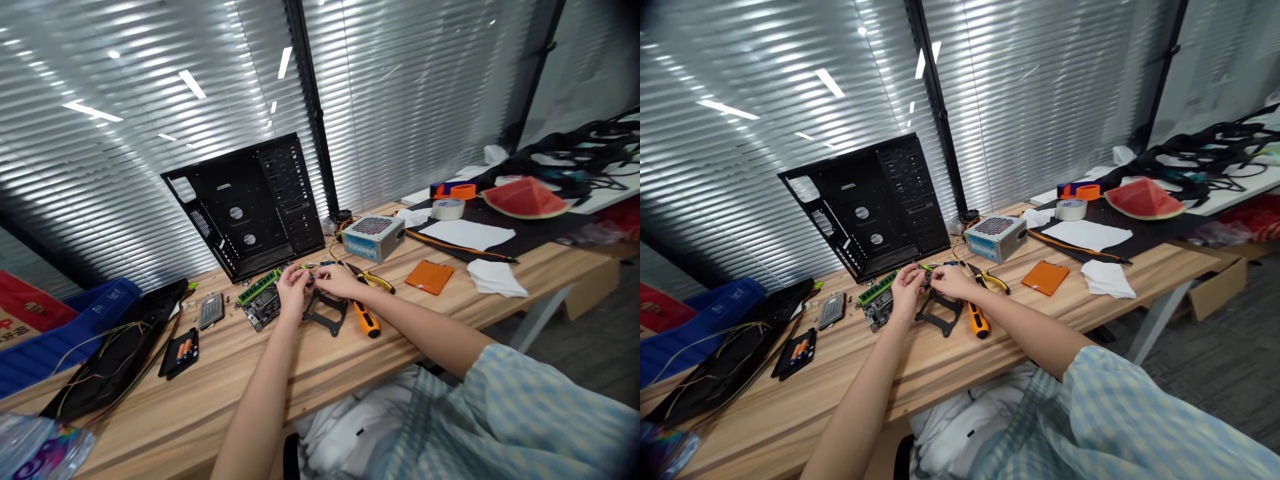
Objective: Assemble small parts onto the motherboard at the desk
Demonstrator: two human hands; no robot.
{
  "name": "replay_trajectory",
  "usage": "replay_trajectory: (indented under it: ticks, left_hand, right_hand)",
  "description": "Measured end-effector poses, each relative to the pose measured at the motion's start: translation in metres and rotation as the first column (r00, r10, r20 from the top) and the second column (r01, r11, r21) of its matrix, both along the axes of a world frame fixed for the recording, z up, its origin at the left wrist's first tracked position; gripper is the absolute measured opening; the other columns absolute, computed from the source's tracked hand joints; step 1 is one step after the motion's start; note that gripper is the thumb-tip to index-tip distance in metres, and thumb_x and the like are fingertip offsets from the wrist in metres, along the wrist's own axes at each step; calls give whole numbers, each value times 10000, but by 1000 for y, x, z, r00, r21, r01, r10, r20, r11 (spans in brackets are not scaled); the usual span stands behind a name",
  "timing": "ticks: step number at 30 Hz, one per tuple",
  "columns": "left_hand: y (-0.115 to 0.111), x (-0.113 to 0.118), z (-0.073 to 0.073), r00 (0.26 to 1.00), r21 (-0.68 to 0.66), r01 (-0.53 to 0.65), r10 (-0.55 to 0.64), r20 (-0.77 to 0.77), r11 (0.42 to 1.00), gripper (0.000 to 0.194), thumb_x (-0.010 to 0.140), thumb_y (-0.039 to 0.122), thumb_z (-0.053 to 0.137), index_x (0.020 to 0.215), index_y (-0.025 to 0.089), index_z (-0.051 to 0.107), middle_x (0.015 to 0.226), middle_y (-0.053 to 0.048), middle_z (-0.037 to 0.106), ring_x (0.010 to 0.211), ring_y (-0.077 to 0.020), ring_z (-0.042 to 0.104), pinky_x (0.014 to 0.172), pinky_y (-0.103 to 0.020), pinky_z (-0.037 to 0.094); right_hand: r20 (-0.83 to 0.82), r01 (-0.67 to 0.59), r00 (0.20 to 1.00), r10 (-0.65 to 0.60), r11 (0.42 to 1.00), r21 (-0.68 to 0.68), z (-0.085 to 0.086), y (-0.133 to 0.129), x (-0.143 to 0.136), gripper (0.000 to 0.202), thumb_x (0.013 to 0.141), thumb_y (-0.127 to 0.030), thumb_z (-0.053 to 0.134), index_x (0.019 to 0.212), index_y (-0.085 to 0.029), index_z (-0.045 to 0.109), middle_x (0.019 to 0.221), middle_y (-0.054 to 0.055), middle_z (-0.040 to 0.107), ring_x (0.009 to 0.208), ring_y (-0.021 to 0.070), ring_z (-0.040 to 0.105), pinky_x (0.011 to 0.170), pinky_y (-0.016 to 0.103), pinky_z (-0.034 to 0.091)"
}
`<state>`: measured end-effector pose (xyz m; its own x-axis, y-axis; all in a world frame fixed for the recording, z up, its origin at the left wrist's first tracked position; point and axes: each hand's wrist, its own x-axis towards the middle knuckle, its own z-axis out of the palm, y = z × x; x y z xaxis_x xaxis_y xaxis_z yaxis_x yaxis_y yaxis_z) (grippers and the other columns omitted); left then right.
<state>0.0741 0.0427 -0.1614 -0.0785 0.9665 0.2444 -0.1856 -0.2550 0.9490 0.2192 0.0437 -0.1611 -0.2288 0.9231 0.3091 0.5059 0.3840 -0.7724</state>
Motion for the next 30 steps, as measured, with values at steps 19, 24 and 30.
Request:
replay_trajectory:
  ticks: [19,24,30]
  left_hand:
    - [-2,5,-6,993,-227,75,-94,-74,971,661,464,74,846,1029,187,523,868,-13,660,576,-124,628,563,-279,517]
    - [-3,5,-5,992,-247,76,-99,-80,966,622,528,25,796,1054,181,504,777,21,635,524,-109,604,508,-250,495]
    - [-2,4,-5,993,-230,69,-88,-74,971,612,556,69,807,1068,175,488,734,34,624,490,-98,587,487,-230,466]
  right_hand:
    - [-656,-130,742,-140,930,-345,-1,12,-3,72,803,-264,543,799,-210,496,762,-39,641,511,81,583,414,160,425]
    - [-699,-133,686,-203,909,-395,7,11,-1,49,824,-224,511,781,-212,492,717,-30,640,592,106,608,508,199,500]
    - [-799,-244,578,-163,900,-360,12,8,3,86,808,-185,534,738,-198,487,619,-29,625,593,105,619,646,236,532]
